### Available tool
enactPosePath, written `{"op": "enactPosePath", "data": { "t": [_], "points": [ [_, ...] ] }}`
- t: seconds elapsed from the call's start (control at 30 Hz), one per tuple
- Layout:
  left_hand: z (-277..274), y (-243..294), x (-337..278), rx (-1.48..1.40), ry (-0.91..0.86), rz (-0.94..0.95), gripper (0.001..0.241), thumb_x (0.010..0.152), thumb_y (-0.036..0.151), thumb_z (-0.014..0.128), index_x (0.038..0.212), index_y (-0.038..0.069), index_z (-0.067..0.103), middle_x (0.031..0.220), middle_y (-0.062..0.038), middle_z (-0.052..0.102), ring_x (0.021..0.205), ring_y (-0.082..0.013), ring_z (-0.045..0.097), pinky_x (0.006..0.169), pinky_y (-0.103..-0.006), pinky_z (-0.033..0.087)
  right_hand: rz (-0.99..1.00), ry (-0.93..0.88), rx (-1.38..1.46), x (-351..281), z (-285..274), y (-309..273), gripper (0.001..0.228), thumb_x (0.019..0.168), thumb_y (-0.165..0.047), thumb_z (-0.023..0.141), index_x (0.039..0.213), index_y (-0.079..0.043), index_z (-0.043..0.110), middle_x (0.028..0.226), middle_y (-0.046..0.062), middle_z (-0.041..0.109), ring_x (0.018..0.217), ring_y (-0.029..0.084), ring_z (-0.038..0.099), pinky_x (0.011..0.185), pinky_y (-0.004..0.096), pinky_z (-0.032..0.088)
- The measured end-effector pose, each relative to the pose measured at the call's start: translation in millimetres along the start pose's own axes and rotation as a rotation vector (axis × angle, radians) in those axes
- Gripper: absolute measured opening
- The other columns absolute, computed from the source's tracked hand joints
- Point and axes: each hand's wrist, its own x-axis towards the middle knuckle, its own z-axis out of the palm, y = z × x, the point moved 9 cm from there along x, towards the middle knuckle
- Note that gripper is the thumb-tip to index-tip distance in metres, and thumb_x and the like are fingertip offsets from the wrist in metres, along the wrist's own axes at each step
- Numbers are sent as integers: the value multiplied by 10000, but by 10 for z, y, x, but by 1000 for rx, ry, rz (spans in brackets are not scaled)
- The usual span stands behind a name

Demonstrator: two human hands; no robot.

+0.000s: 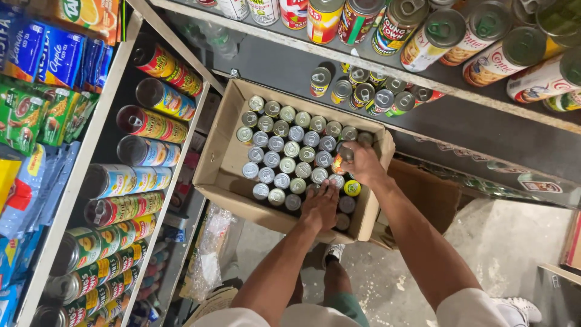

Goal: The recorder is taking cans out of a box and placing them on shelves in a grocery store environment.

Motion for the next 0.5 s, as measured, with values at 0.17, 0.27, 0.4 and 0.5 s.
{"op": "enactPosePath", "data": {
  "t": [0.17,0.27,0.4,0.5],
  "points": [
    [133,-61,104,-35,53,-10,845,888,274,606,1605,40,225,1710,-92,160,1575,-274,142,1205,-576,195,-176,122,7,-43,59,30,657,697,-136,846,1305,-40,614,1256,258,571,1119,435,613,963,451,519],
    [119,-60,104,-43,83,-5,828,888,269,615,1597,42,253,1709,-89,179,1577,-269,160,1206,-585,205,-142,185,67,7,115,232,620,711,-117,832,1288,-43,619,1244,225,602,1105,402,638,966,434,535],
    [-5,-34,-13,-61,59,-1,822,900,314,620,1597,69,259,1706,-75,176,1577,-263,167,1196,-618,238,-131,236,56,-8,127,339,600,753,-87,866,1301,-29,627,1245,245,598,1128,417,620,979,451,513],
    [141,-110,117,-87,66,-15,825,875,231,622,1604,80,266,1721,-62,159,1582,-252,150,1186,-623,239,-136,279,98,-84,113,223,624,714,-40,818,1308,-42,626,1276,235,585,1108,394,638,944,420,555]
  ]
}}
